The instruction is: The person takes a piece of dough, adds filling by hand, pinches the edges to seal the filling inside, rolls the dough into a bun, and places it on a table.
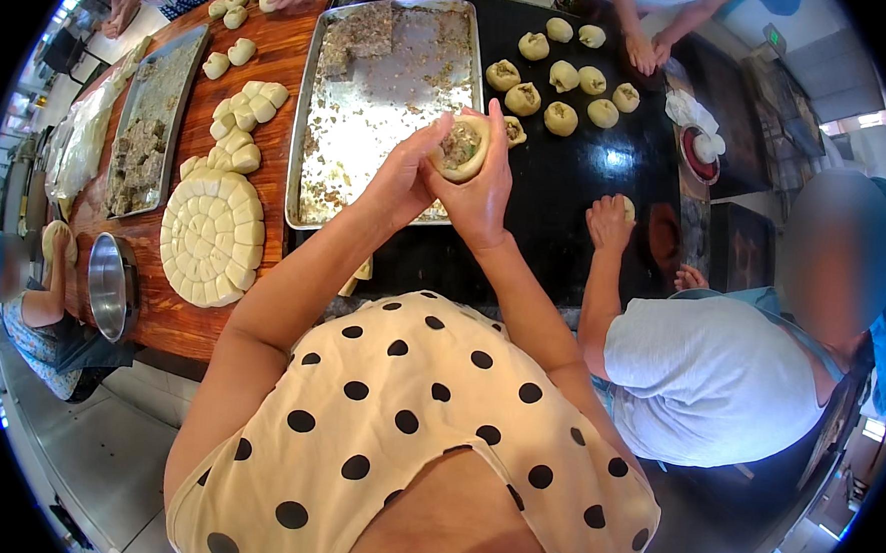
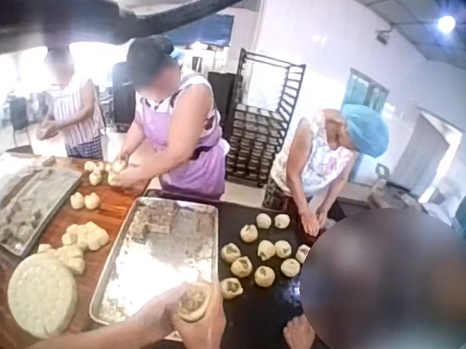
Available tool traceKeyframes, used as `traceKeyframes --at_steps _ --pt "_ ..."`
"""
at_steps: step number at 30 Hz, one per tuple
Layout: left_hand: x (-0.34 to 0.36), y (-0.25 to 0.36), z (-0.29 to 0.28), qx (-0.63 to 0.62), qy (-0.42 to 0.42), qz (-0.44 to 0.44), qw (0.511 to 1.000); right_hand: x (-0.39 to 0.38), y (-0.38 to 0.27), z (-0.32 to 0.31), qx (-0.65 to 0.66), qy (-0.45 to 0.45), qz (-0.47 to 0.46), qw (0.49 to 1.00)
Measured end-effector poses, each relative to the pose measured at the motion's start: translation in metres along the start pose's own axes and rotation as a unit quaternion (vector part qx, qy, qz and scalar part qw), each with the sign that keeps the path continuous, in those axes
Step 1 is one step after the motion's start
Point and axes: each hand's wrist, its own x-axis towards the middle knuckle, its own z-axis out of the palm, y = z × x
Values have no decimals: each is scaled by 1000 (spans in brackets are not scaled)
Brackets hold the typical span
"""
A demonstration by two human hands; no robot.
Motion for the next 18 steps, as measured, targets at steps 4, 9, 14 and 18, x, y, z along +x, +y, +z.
traceKeyframes --at_steps 4,9,14,18 --pt "-6 4 -5 205 -17 4 979 -5 -2 -14 111 -19 12 994" --pt "-3 -9 -10 133 -52 13 990 -20 -1 2 92 71 22 993" --pt "-12 -5 -10 129 -37 -7 991 -17 -12 -22 117 -43 16 992" --pt "-14 18 -6 266 -123 -128 948 -15 -21 -43 163 -124 73 976"
